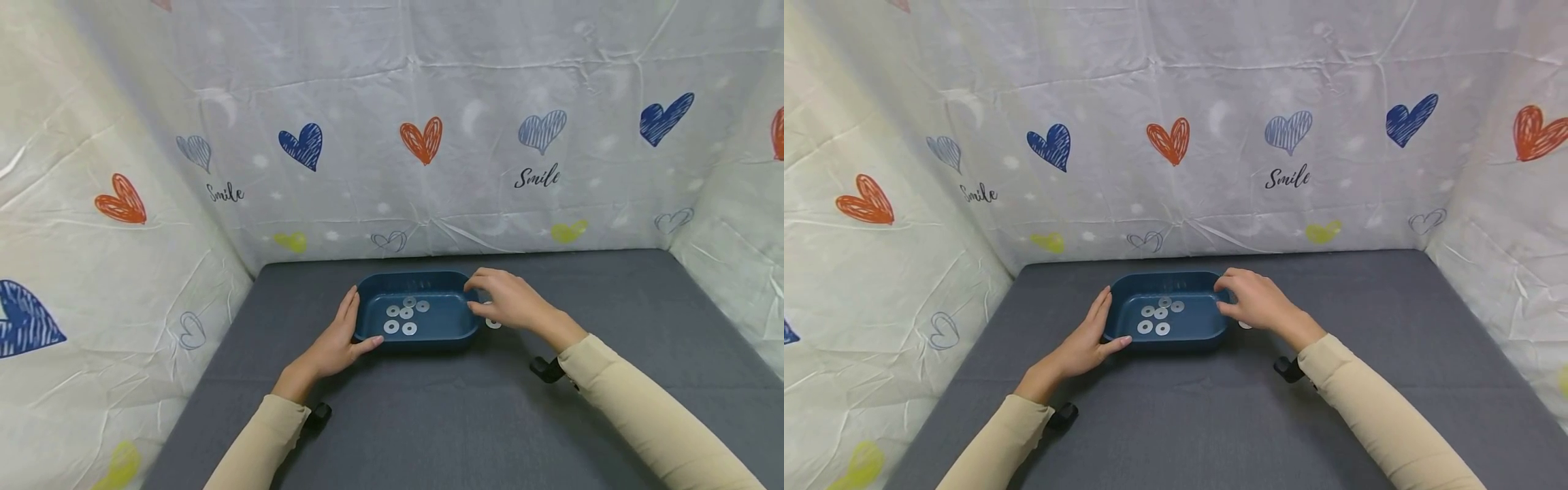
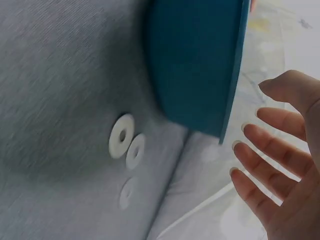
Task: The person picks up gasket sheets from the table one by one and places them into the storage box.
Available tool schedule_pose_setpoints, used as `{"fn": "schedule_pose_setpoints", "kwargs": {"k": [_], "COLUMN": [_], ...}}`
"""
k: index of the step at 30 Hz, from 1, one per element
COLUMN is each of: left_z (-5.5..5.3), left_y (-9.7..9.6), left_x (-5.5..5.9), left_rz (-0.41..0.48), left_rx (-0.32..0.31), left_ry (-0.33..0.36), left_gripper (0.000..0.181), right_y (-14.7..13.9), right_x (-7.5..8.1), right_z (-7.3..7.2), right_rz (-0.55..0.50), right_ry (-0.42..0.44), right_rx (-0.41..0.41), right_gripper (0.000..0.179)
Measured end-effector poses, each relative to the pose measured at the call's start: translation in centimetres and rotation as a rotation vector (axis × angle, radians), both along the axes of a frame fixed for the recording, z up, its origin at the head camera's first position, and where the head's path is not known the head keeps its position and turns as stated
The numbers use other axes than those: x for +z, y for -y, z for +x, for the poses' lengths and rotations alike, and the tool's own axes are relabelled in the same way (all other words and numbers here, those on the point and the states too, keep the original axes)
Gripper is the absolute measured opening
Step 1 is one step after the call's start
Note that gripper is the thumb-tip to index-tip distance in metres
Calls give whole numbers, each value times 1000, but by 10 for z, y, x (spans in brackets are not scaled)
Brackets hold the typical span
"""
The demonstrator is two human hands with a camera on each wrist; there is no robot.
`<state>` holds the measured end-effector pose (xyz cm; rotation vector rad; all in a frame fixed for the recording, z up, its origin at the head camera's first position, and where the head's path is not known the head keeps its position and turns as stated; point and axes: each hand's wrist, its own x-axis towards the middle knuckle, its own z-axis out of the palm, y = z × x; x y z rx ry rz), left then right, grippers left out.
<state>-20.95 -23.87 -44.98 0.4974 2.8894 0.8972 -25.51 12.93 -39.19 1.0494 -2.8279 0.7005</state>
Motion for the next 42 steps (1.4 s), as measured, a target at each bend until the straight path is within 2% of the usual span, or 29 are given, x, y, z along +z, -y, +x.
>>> {"fn": "schedule_pose_setpoints", "kwargs": {"k": [10, 20, 29, 37, 42], "left_z": [0, 1, 0, 2, 2], "left_y": [-1, 0, 0, 0, 0], "left_x": [1, 0, 0, 2, 4], "left_rz": [1, 7, 0, 8, 12], "left_rx": [5, 2, 2, -4, 6], "left_ry": [10, 13, 8, 20, 29], "left_gripper": [109, 111, 110, 111, 110], "right_y": [-35, -59, -62, -60, -57], "right_x": [-18, -37, -50, -59, -62], "right_z": [-7, -18, -36, -48, -55], "right_rz": [-10, -38, -43, -50, -52], "right_ry": [28, 80, 63, 119, 116], "right_rx": [-74, -96, -98, -152, -164], "right_gripper": [34, 34, 33, 34, 34]}}
